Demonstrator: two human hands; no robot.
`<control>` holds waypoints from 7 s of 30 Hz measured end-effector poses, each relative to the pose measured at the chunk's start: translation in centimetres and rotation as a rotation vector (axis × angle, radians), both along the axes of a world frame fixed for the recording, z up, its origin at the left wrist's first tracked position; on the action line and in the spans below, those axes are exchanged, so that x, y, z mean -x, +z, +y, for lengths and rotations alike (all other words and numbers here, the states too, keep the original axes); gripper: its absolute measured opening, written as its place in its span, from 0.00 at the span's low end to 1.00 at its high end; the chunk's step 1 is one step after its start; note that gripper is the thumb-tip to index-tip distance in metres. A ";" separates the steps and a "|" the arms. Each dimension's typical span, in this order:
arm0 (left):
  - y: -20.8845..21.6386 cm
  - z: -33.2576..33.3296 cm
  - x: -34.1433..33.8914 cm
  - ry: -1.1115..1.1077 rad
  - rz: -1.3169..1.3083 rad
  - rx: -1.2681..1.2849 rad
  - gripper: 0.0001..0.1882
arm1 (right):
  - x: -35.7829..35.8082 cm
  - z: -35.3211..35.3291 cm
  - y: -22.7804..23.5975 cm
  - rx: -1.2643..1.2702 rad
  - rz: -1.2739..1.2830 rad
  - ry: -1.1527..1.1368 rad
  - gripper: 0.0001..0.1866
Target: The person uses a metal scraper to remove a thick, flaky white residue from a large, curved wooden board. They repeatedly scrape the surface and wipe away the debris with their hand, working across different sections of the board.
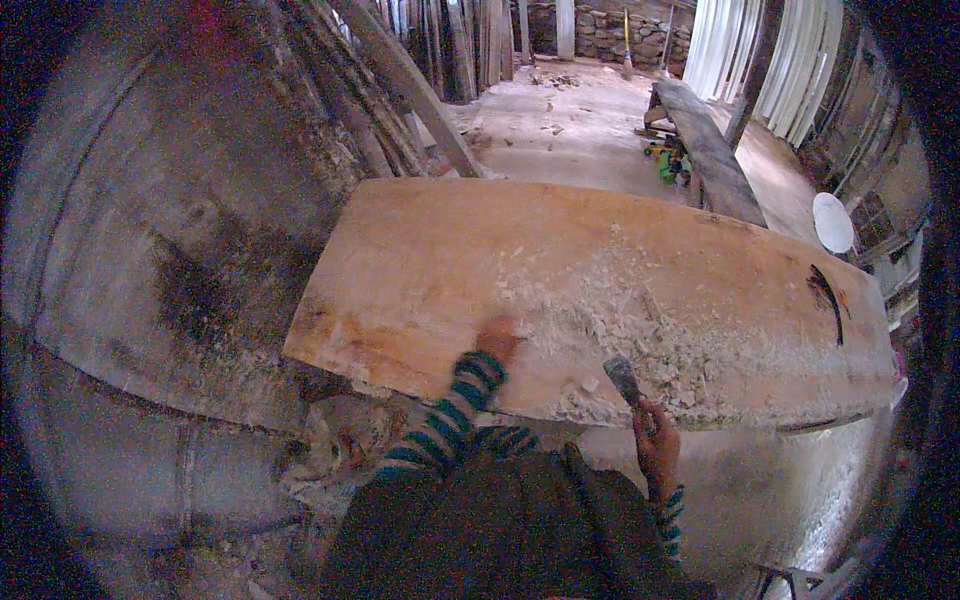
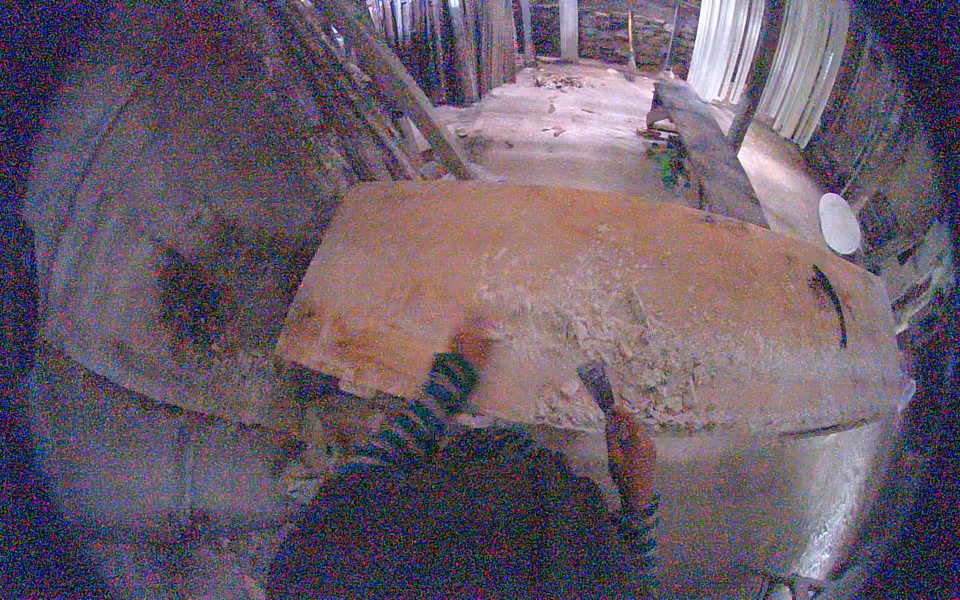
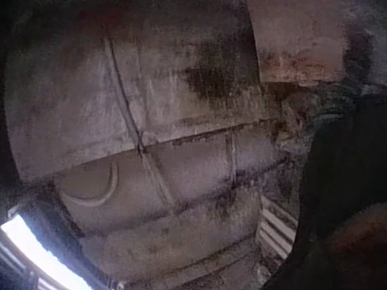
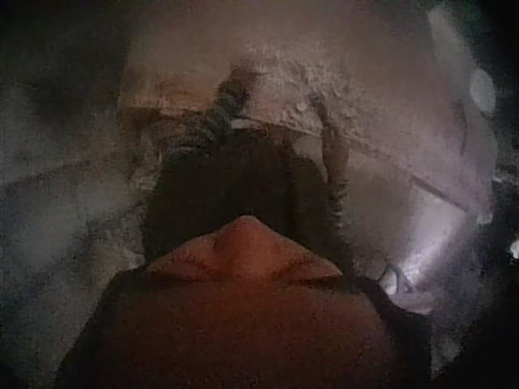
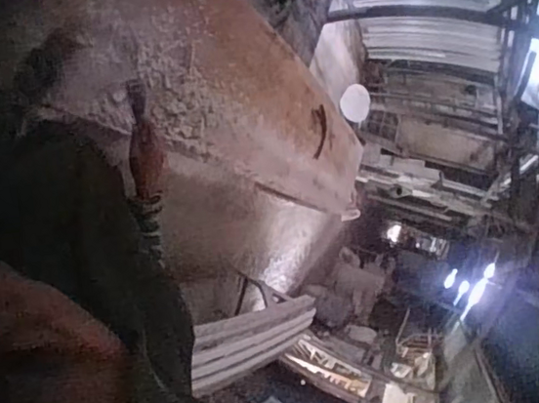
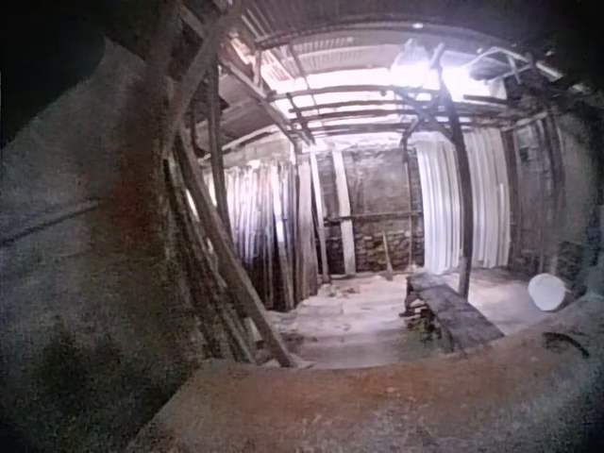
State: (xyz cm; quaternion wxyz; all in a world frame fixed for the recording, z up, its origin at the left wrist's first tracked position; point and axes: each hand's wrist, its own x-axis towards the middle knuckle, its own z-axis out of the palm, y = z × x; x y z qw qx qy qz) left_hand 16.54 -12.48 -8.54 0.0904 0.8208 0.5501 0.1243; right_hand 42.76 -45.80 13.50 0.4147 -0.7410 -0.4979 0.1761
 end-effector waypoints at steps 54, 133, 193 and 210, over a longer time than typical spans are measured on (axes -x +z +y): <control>12.2 -20.5 -8.5 -0.460 -0.843 0.333 0.13 | -1.1 -7.6 1.4 0.163 -0.144 -0.107 0.16; 8.7 -2.4 8.0 -1.385 -0.575 0.233 0.20 | 20.3 7.3 -11.4 0.341 -0.151 -1.061 0.20; 8.9 -0.9 9.5 -1.216 -0.596 0.375 0.19 | 21.8 5.9 -8.6 0.323 -0.101 -1.267 0.14; 10.9 -2.4 8.7 -1.220 -0.699 0.261 0.15 | 10.4 3.4 -4.1 0.445 -0.203 -1.090 0.20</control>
